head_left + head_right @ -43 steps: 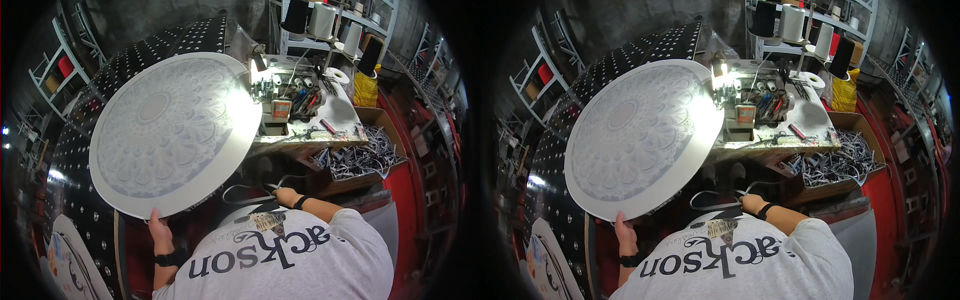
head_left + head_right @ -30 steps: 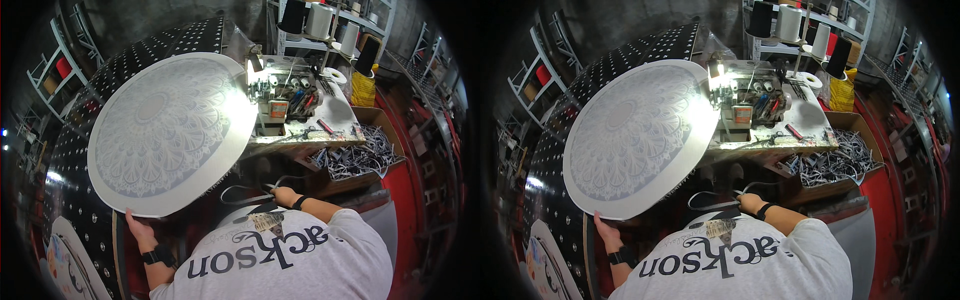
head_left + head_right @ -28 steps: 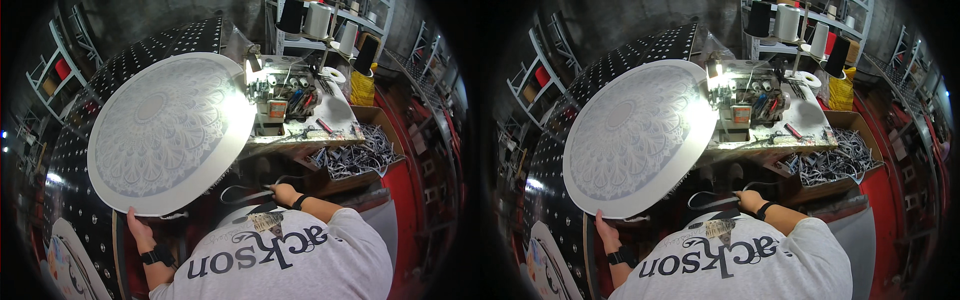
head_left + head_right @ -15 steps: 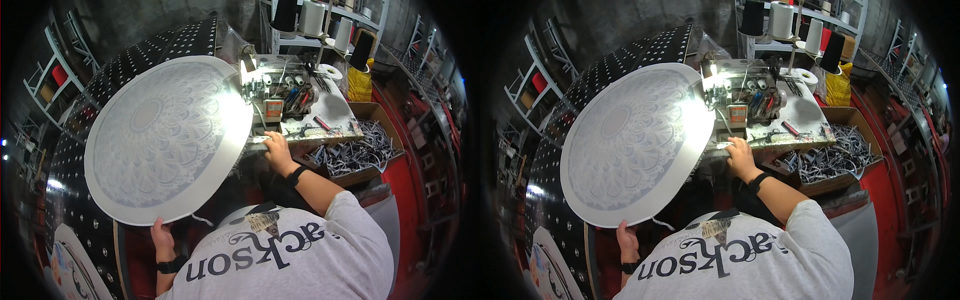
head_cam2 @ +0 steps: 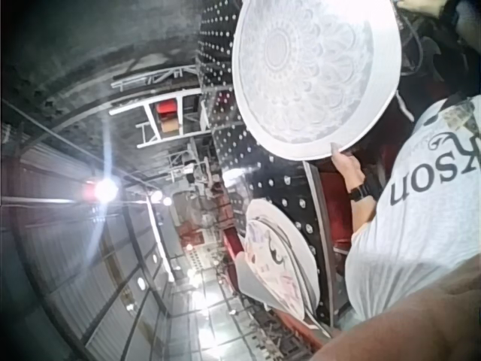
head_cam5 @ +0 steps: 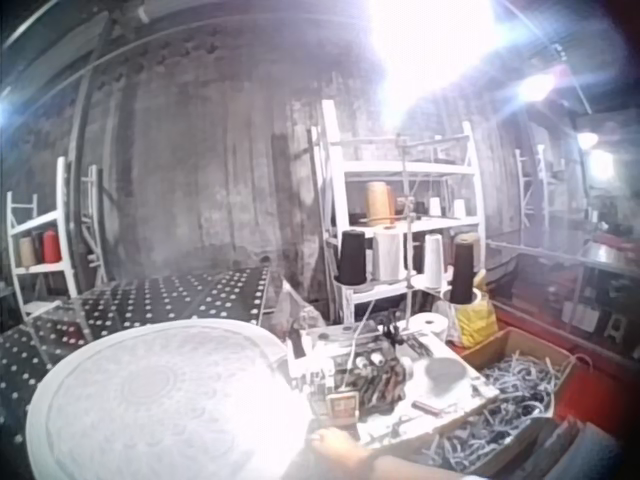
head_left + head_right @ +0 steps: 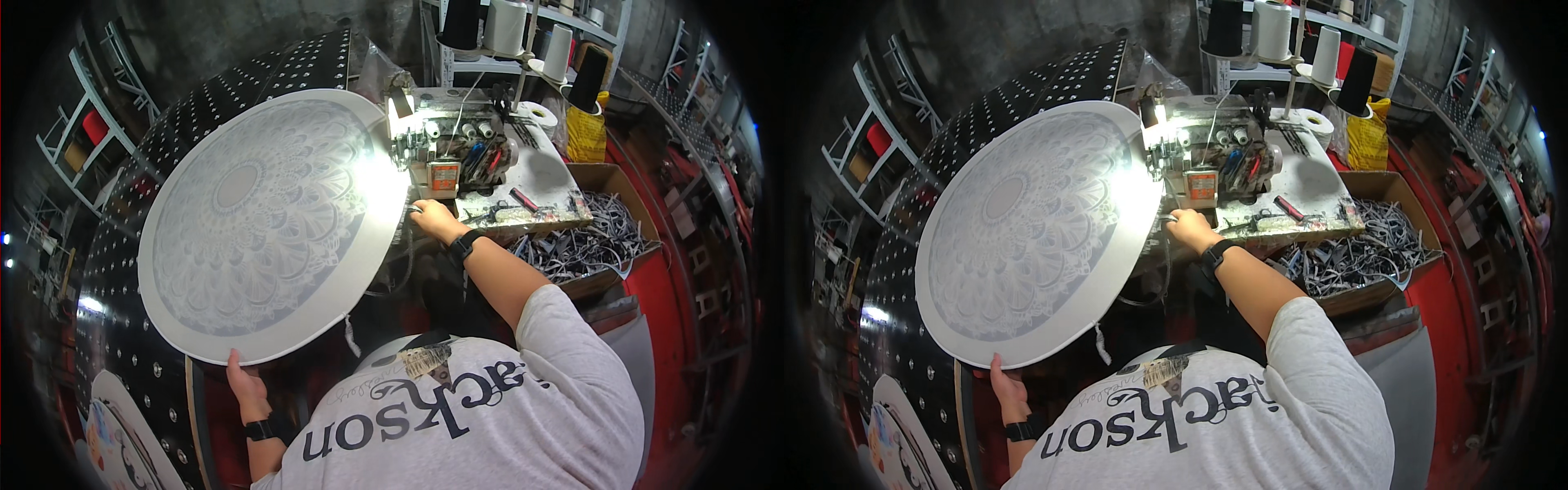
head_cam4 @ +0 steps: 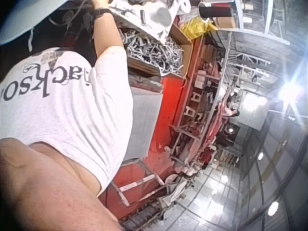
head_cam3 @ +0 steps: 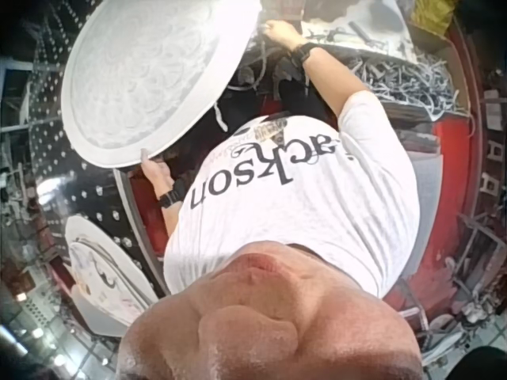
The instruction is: Sewing the edges of circular mats using an overlock machine.
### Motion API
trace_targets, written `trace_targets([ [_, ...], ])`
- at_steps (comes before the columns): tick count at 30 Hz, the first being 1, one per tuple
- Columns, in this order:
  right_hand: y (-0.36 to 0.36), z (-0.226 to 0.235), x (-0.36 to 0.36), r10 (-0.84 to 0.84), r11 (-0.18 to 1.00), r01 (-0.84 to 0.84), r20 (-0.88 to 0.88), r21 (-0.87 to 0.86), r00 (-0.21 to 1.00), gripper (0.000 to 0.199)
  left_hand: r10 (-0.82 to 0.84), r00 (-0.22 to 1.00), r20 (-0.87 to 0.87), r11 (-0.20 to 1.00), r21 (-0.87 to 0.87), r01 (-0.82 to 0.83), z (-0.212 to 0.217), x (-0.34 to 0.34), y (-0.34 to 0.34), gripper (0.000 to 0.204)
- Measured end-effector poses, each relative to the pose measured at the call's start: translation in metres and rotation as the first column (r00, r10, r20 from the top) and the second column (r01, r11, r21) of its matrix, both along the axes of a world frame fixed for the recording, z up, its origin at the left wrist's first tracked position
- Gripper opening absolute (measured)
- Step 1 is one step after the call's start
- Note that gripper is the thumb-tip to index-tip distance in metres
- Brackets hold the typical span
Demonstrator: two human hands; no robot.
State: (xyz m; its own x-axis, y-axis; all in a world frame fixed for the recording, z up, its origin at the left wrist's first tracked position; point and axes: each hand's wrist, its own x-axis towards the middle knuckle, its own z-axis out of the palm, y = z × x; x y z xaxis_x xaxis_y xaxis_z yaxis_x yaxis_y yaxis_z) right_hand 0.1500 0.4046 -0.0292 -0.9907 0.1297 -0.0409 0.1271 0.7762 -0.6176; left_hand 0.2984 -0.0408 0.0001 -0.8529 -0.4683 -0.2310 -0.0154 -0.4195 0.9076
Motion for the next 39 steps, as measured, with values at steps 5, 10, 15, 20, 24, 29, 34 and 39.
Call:
trace_targets([
  [5, -0.012, 0.003, 0.014, 0.007, 0.999, -0.017, -0.293, -0.03, 0.956, 0.026, -0.11, 0.993, -0.035, 0.992, 0.057, 0.112, -0.009, 0.013, 0.021, 0.039],
  [10, -0.025, 0.017, 0.059, 0.057, 0.992, -0.108, -0.527, -0.065, 0.848, 0.025, -0.186, 0.982, 0.023, 0.981, 0.058, 0.185, -0.008, 0.019, 0.043, 0.031],
  [15, -0.038, 0.014, 0.096, 0.075, 0.976, -0.155, -0.435, -0.152, 0.897, 0.039, -0.252, 0.967, 0.038, 0.966, 0.063, 0.249, -0.02, 0.021, 0.055, 0.025],
  [20, -0.047, 0.011, 0.125, 0.218, 0.951, -0.261, -0.241, -0.165, 0.946, 0.034, -0.231, 0.972, -0.05, 0.966, 0.105, 0.236, -0.019, 0.009, 0.043, 0.032],
  [24, -0.053, 0.011, 0.127, 0.315, 0.933, -0.322, -0.066, -0.161, 0.947, 0.027, -0.063, 0.996, -0.063, 0.988, 0.139, 0.072, -0.01, -0.001, 0.031, 0.04],
  [29, -0.073, 0.016, 0.118, 0.371, 0.74, -0.23, 0.098, -0.632, 0.923, 0.038, -0.199, 0.98, -0.02, 0.979, 0.049, 0.199, -0.01, 0.003, 0.051, 0.042],
  [34, -0.091, 0.026, 0.094, 0.289, 0.541, -0.074, 0.102, -0.838, 0.952, 0.041, -0.252, 0.968, 0.011, 0.968, -0.013, 0.252, -0.012, 0.003, 0.072, 0.029],
  [39, -0.102, 0.044, 0.087, 0.28, 0.418, 0.11, 0.243, -0.902, 0.929, 0.031, -0.298, 0.954, 0.019, 0.954, -0.028, 0.299, -0.02, -0.001, 0.085, 0.029],
])
